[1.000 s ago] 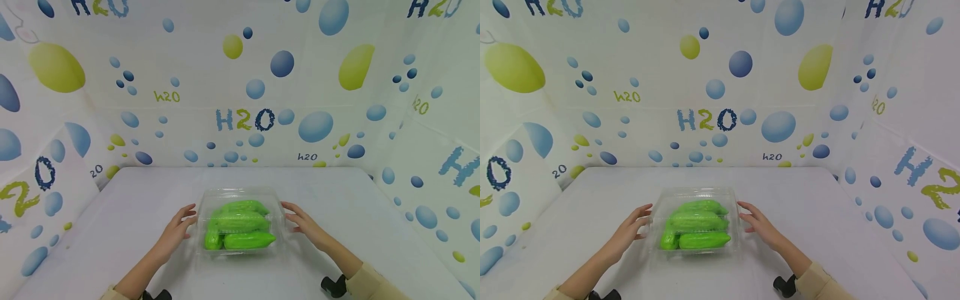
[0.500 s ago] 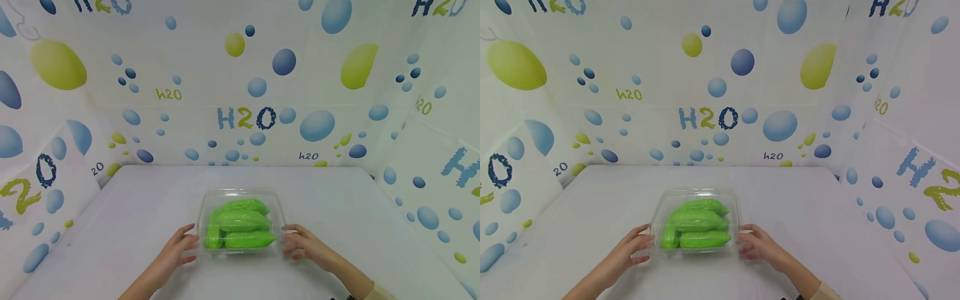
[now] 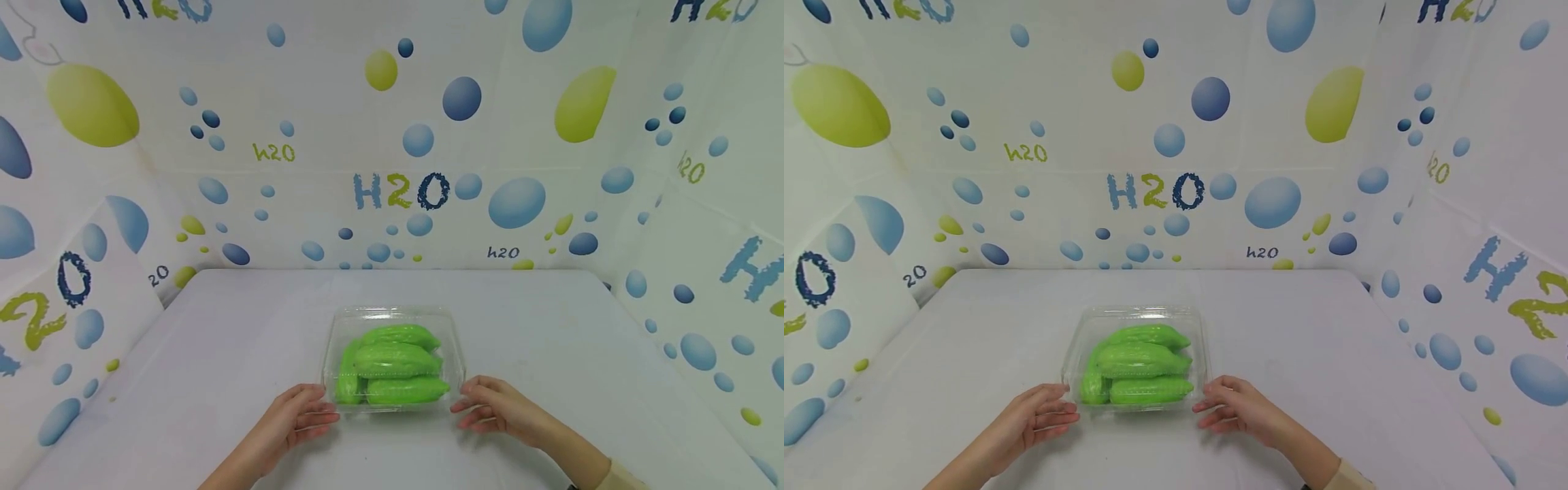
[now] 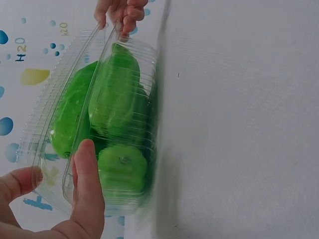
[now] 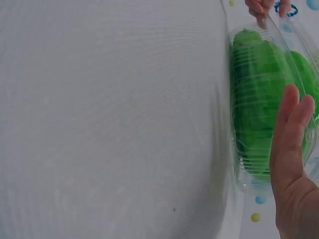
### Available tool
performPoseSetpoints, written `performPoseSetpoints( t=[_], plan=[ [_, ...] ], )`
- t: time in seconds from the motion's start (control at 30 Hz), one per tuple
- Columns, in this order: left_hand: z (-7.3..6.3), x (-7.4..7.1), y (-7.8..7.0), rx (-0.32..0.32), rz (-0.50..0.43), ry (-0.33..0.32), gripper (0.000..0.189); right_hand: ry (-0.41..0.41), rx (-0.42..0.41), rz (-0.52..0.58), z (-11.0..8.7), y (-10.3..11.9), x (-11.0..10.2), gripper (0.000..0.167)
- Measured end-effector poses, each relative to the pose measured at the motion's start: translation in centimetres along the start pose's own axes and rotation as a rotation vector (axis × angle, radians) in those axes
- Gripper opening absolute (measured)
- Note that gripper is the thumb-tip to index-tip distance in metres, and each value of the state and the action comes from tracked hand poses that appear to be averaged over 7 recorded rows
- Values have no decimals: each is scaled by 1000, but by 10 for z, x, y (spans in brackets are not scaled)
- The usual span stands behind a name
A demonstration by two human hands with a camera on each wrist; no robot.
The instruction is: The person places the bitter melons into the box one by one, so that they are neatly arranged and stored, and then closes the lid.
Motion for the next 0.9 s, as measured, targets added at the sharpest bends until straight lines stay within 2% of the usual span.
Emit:
performPoseSetpoints(
  t=[0.17,0.4,0.7,0.9],
  plan=[
    [1,-1,2,-3,-44,69,64,7,-4,44,2,0,1,25],
    [3,-3,6,6,-79,104,56,4,-25,115,2,-1,5,13],
    [2,-4,9,-6,-68,53,44,3,-41,152,2,2,5,11],
    [3,-4,10,-4,-73,29,34,-72,-75,110,2,4,4,9]
  ],
)
Point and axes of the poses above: each hand's wrist, its own z-axis towards the middle knuckle, its own x-axis out of the palm, y = z × x, the point moved 7 cm from there along z, towards the middle knuckle, and after that the axes turned 10 degrees about -z, right-handed, at the moved point
